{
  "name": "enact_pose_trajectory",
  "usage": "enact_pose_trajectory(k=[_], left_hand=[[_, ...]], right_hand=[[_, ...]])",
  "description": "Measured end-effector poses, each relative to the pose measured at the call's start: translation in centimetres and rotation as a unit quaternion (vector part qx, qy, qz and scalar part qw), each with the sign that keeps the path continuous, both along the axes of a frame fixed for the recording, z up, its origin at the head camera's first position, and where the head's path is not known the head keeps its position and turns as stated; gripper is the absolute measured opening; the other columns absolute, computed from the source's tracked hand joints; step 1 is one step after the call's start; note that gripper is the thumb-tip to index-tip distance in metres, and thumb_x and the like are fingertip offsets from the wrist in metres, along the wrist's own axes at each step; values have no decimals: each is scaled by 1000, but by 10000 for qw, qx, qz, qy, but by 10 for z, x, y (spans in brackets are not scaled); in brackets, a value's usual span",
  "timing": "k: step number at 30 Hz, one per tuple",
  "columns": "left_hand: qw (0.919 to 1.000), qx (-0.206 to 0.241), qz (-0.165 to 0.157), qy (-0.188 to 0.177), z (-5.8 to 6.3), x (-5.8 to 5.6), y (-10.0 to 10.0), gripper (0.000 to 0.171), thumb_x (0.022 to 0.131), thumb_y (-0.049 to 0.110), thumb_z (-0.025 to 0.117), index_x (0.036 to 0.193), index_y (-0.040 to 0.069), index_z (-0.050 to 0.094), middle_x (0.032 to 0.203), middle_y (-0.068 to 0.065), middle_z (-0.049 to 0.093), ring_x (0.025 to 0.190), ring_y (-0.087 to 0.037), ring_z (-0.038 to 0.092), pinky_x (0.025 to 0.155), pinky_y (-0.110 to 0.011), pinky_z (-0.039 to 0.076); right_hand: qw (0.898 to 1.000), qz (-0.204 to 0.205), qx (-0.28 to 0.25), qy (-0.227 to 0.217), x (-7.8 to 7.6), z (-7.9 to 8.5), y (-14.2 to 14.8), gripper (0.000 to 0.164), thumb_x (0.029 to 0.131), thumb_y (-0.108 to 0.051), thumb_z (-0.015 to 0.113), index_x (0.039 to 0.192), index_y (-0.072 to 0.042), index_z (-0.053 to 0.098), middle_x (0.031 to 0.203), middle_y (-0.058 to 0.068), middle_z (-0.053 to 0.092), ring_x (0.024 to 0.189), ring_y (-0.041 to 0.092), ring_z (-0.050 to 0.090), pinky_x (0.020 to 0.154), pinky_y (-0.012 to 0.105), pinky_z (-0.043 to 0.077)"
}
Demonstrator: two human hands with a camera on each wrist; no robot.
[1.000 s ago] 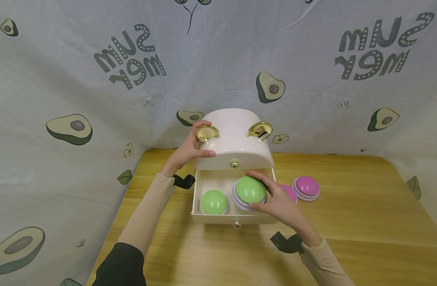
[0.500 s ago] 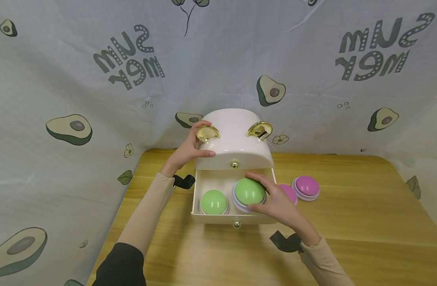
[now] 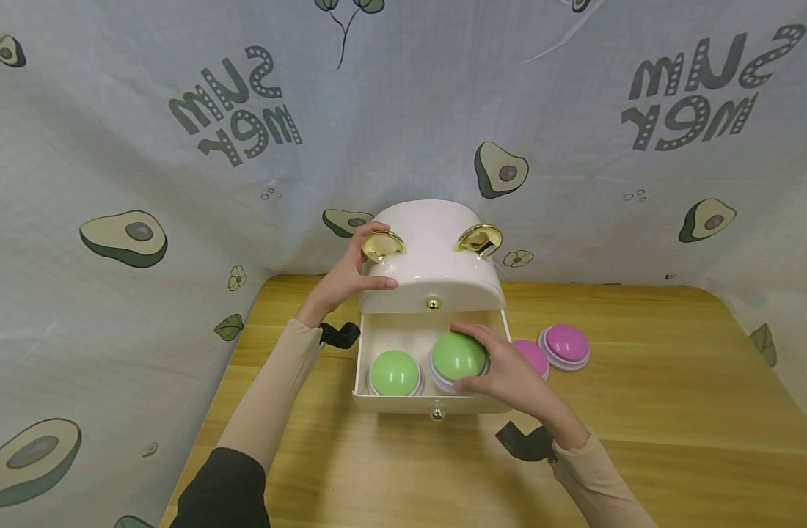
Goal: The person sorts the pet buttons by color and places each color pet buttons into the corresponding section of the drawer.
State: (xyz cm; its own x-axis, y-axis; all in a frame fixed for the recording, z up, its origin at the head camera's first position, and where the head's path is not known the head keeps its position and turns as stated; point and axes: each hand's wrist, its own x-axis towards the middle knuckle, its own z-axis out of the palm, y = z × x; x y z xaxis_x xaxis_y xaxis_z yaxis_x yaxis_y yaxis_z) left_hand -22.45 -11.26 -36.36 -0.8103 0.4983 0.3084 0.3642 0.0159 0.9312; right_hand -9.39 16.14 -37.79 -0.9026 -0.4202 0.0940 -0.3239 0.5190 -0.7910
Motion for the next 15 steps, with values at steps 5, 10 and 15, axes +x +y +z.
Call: enact_pose_trajectory(k=[5,10,15], left_hand=[[10000,72,-64,10,0,1,-1,84,76,-9,73,140,16,25,137,-6,31,128,-21,33,108,-44,20],[9999,81,-95,16,0,1,-2,83,76,-9,73,140,16,26,138,-7,30,128,-22,33,108,-45,20],[9999,63,-97,2,0,3,-3,83,76,-9,73,140,15,25,140,-6,28,129,-22,31,109,-46,19]], right_hand=[[9998,62,130,125,1,1,-2,72,70,-5,81,134,2,48,132,16,52,115,34,51,95,52,40],[9991,250,98,330,2,-1,-2,62,74,0,76,130,5,51,128,16,55,121,36,48,99,55,36],[9991,287,103,310,4,-2,-4,58,75,0,75,129,4,53,127,14,56,121,34,49,100,53,36]])
